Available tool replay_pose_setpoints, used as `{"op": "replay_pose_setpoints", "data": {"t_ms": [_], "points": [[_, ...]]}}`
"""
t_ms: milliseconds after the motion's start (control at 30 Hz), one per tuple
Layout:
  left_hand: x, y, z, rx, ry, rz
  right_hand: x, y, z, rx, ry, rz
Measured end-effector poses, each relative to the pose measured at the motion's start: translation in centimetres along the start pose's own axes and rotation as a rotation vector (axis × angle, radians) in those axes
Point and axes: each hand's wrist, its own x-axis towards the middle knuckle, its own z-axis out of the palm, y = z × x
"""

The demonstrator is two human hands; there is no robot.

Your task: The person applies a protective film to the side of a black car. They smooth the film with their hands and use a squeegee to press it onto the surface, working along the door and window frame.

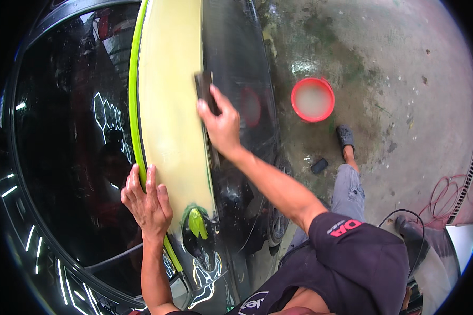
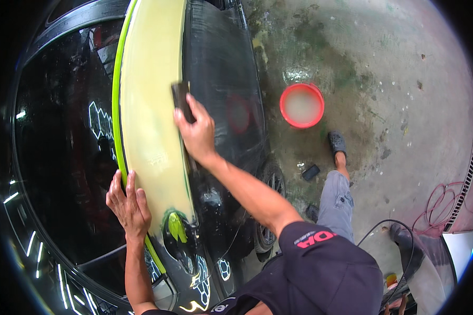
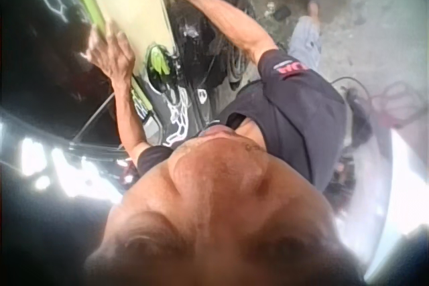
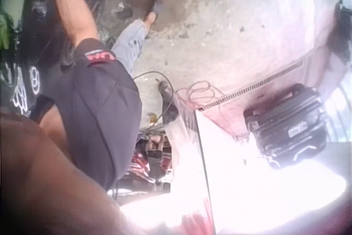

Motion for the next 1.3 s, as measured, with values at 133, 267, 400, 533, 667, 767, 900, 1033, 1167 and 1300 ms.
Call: {"op": "replay_pose_setpoints", "data": {"t_ms": [133,267,400,533,667,767,900,1033,1167,1300], "points": [[-0.1,-0.1,0.5,-0.038,-0.020,0.005,13.9,1.6,3.9,-0.040,0.063,-0.068],[-0.7,-0.4,0.3,-0.043,-0.052,0.013,24.3,2.5,6.6,-0.068,0.051,-0.017],[-0.6,-0.7,0.4,-0.029,-0.066,0.020,34.4,4.5,8.9,-0.084,0.008,0.021],[-1.1,-0.6,0.3,-0.024,-0.077,0.005,40.4,5.3,11.1,-0.166,0.056,0.067],[-1.2,-0.8,0.2,-0.026,-0.086,0.012,40.1,5.1,9.8,-0.155,-0.090,0.085],[-1.2,-0.5,0.6,-0.062,-0.080,-0.002,33.4,1.2,8.4,-0.052,-0.125,-0.029],[-0.6,-0.5,0.2,-0.071,-0.059,-0.002,23.9,1.9,6.2,-0.111,-0.023,-0.073],[-0.3,-0.4,0.5,-0.040,0.001,0.012,12.2,1.6,3.3,-0.085,-0.035,-0.105],[0.3,-0.3,1.2,-0.009,0.093,0.022,0.0,0.0,-0.3,-0.036,-0.042,-0.050],[-0.2,-0.2,1.5,-0.003,0.157,0.028,-12.7,-0.6,-3.4,0.004,-0.075,0.021]]}}
